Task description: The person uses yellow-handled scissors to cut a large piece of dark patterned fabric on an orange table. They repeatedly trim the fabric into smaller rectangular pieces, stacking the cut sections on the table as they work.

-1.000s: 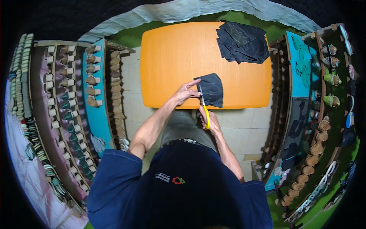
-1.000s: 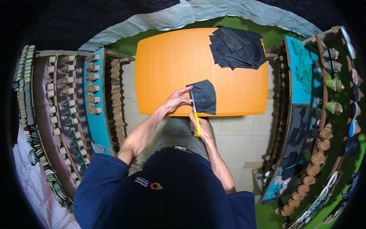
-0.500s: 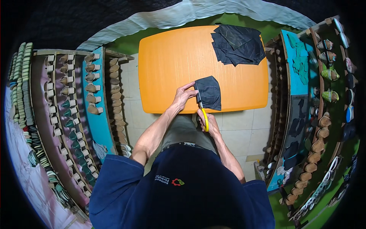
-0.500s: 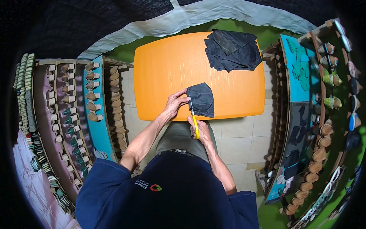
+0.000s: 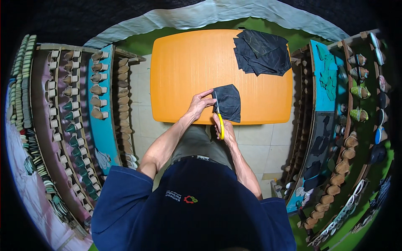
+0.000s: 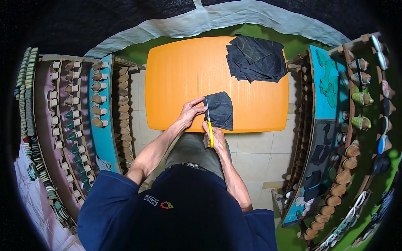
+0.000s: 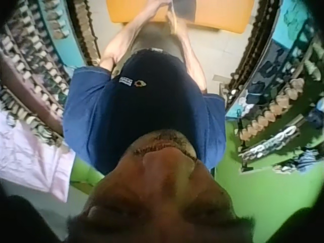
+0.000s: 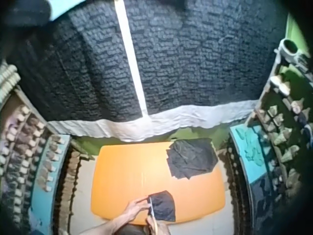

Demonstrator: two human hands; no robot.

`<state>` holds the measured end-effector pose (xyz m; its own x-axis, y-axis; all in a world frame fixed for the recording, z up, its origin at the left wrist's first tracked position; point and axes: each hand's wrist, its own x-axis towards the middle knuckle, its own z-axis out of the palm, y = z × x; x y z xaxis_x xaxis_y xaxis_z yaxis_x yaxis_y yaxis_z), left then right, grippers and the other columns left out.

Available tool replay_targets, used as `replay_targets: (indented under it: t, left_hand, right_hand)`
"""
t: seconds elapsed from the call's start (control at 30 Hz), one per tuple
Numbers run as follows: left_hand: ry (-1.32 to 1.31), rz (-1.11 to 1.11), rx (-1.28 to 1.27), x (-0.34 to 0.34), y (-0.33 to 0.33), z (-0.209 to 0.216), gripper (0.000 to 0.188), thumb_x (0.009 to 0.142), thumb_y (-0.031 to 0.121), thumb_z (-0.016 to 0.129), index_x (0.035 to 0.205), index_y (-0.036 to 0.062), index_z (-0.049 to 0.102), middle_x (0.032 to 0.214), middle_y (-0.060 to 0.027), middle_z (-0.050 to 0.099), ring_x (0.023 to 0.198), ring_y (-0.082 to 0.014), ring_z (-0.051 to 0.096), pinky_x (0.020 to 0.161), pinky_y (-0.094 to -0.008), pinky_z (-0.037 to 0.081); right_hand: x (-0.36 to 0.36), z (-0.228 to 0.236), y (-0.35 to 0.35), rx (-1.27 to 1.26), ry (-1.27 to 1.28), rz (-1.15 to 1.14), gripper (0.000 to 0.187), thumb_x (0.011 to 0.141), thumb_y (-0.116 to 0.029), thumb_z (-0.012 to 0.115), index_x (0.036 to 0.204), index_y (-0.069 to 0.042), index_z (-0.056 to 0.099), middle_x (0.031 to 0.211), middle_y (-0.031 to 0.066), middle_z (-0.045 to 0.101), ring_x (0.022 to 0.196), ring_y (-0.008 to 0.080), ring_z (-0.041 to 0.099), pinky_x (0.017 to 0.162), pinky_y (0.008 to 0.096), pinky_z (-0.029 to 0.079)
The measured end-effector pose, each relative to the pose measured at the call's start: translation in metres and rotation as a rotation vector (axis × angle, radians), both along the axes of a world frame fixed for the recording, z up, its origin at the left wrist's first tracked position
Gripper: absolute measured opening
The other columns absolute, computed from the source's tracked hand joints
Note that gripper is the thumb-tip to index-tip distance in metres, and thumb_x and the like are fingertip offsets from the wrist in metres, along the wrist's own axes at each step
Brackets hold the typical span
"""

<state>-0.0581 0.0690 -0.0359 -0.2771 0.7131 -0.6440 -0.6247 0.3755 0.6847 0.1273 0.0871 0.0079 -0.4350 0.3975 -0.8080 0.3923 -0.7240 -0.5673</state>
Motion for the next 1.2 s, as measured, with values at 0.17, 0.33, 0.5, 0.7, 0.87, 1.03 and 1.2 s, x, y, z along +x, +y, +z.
replay_targets:
  t: [0.17,0.33,0.5,0.7,0.87,1.03,1.2]
  left_hand:
    - [0.011,0.009,0.016,-0.002,0.002,0.003,0.062,0.085,-0.005,0.072,0.143,-0.0029,0.050,0.112,-0.0165,0.070,0.097,-0.0201,0.070,0.094,-0.0309,0.056]
    - [0.013,-0.023,0.011,-0.004,0.004,0.009,0.063,0.084,-0.005,0.072,0.143,-0.0041,0.049,0.115,-0.0153,0.069,0.096,-0.0191,0.070,0.093,-0.0311,0.057]
    - [-0.009,-0.022,0.021,-0.007,0.006,0.009,0.063,0.084,-0.005,0.072,0.143,-0.0035,0.049,0.116,-0.0143,0.068,0.096,-0.0188,0.070,0.092,-0.0310,0.058]
    - [0.186,-0.065,-0.016,-0.030,0.002,0.000,0.065,0.080,-0.003,0.076,0.141,-0.0019,0.053,0.116,-0.0132,0.069,0.092,-0.0183,0.070,0.089,-0.0289,0.056]
    - [1.585,0.008,-0.127,-0.053,-0.015,0.000,0.045,0.080,0.003,0.073,0.125,0.0071,0.068,0.122,-0.0215,0.063,0.115,-0.0344,0.058,0.101,-0.0454,0.047]
    - [1.155,-0.168,-0.045,-0.031,-0.018,0.008,0.021,0.083,0.012,0.075,0.102,0.0031,0.071,0.090,-0.0145,0.069,0.084,-0.0264,0.066,0.080,-0.0377,0.054]
    - [0.787,-0.285,-0.314,0.028,-0.021,-0.025,0.037,0.079,0.030,0.084,0.091,0.0043,0.061,0.073,-0.0089,0.068,0.069,-0.0161,0.065,0.063,-0.0328,0.053]
  right_hand:
    - [-0.003,0.000,0.003,0.011,-0.017,0.029,0.063,0.085,-0.071,0.066,0.070,-0.010,0.053,0.052,-0.0029,0.043,0.039,0.0081,0.044,0.037,0.0243,0.039]
    - [-0.009,-0.003,0.012,-0.004,-0.032,0.051,0.065,0.084,-0.072,0.065,0.072,-0.009,0.055,0.053,-0.0024,0.044,0.041,0.0083,0.045,0.038,0.0244,0.039]
    - [-0.020,-0.011,0.020,0.030,-0.007,0.052,0.066,0.084,-0.073,0.064,0.071,-0.009,0.056,0.052,-0.0019,0.045,0.041,0.0085,0.046,0.039,0.0248,0.040]
    - [-0.017,-0.020,0.024,0.258,-0.092,0.102,0.061,0.081,-0.064,0.075,0.065,-0.008,0.058,0.054,-0.0004,0.051,0.044,0.0093,0.049,0.043,0.0263,0.042]
    - [0.019,0.003,0.026,0.877,-0.405,0.084,0.063,0.071,-0.057,0.085,0.100,-0.004,0.065,0.075,0.0161,0.066,0.067,0.0364,0.064,0.063,0.0470,0.050]
    - [0.050,-0.008,0.038,0.964,-0.571,-0.003,0.063,0.068,-0.044,0.091,0.101,0.000,0.060,0.081,0.0168,0.065,0.073,0.0385,0.065,0.066,0.0486,0.049]
    - [0.039,-0.024,0.041,0.921,-0.542,-0.022,0.051,0.074,-0.028,0.088,0.105,0.001,0.059,0.083,0.0181,0.066,0.075,0.0406,0.065,0.070,0.0492,0.051]
